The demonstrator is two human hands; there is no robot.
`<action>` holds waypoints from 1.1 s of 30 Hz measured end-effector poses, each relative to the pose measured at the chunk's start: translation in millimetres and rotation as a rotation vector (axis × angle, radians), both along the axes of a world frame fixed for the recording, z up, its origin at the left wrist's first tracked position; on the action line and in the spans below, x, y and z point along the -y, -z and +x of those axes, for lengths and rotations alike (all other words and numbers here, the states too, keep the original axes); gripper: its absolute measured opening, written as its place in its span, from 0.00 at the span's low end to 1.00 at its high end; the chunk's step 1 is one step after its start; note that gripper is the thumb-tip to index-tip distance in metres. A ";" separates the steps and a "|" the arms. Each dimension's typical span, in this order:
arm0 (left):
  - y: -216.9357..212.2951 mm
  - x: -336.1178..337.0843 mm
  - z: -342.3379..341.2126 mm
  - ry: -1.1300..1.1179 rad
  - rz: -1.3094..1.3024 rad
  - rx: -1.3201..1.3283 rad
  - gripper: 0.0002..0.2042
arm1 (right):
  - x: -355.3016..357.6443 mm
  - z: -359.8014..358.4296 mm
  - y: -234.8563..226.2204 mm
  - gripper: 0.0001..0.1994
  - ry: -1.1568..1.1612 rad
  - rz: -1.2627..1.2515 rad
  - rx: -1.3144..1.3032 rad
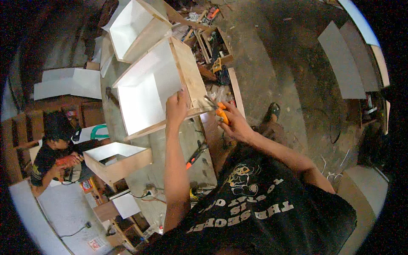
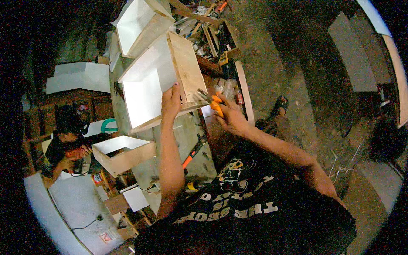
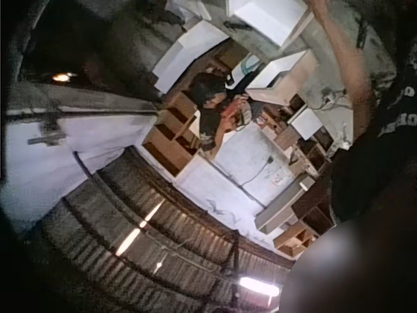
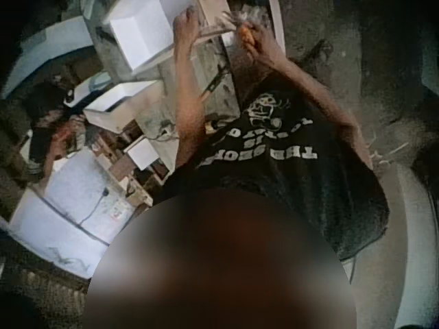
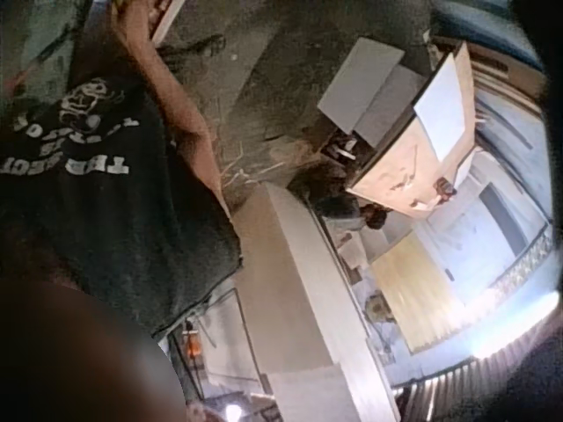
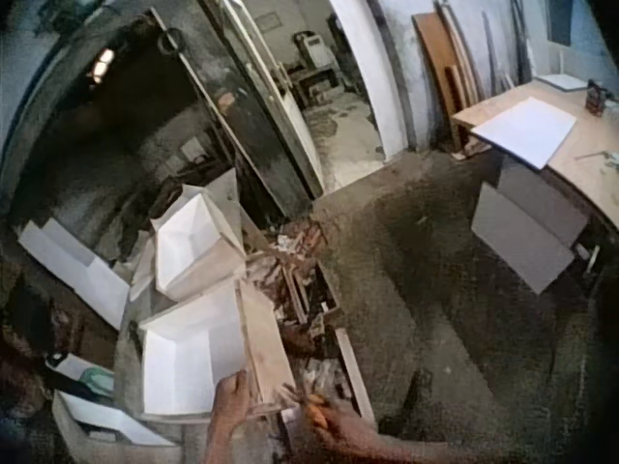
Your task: The person uses a power sander to smooth the edges of a white wooden box, then uses a hammer to tap joints and a utility knife to trim excess material. The person handles multiple box components on a cluttered workbench.
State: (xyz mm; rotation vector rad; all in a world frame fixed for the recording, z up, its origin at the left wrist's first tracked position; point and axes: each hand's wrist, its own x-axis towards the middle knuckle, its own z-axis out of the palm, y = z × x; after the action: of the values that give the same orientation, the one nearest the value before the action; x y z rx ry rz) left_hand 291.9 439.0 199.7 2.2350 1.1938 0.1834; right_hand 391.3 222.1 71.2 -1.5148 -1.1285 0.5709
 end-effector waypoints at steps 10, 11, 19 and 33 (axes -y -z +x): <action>8.9 -9.3 28.1 0.108 0.056 -0.045 0.28 | -22.8 -17.1 3.4 0.31 0.038 -0.102 0.180; 9.2 -9.4 27.3 0.091 0.067 -0.082 0.27 | -24.0 -16.0 4.3 0.30 0.033 -0.106 0.153; 6.7 -11.7 26.9 0.118 0.010 -0.095 0.29 | -31.0 -17.9 13.7 0.24 0.034 -0.057 0.012; 3.8 -9.2 30.2 0.126 0.005 -0.099 0.26 | -38.8 -24.0 12.0 0.19 0.037 0.079 -0.056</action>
State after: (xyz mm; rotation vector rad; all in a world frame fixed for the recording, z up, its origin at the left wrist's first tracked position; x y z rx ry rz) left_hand 322.1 448.2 195.9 2.3382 1.0989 0.0256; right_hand 367.3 260.9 59.2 -1.4405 -1.0655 0.5346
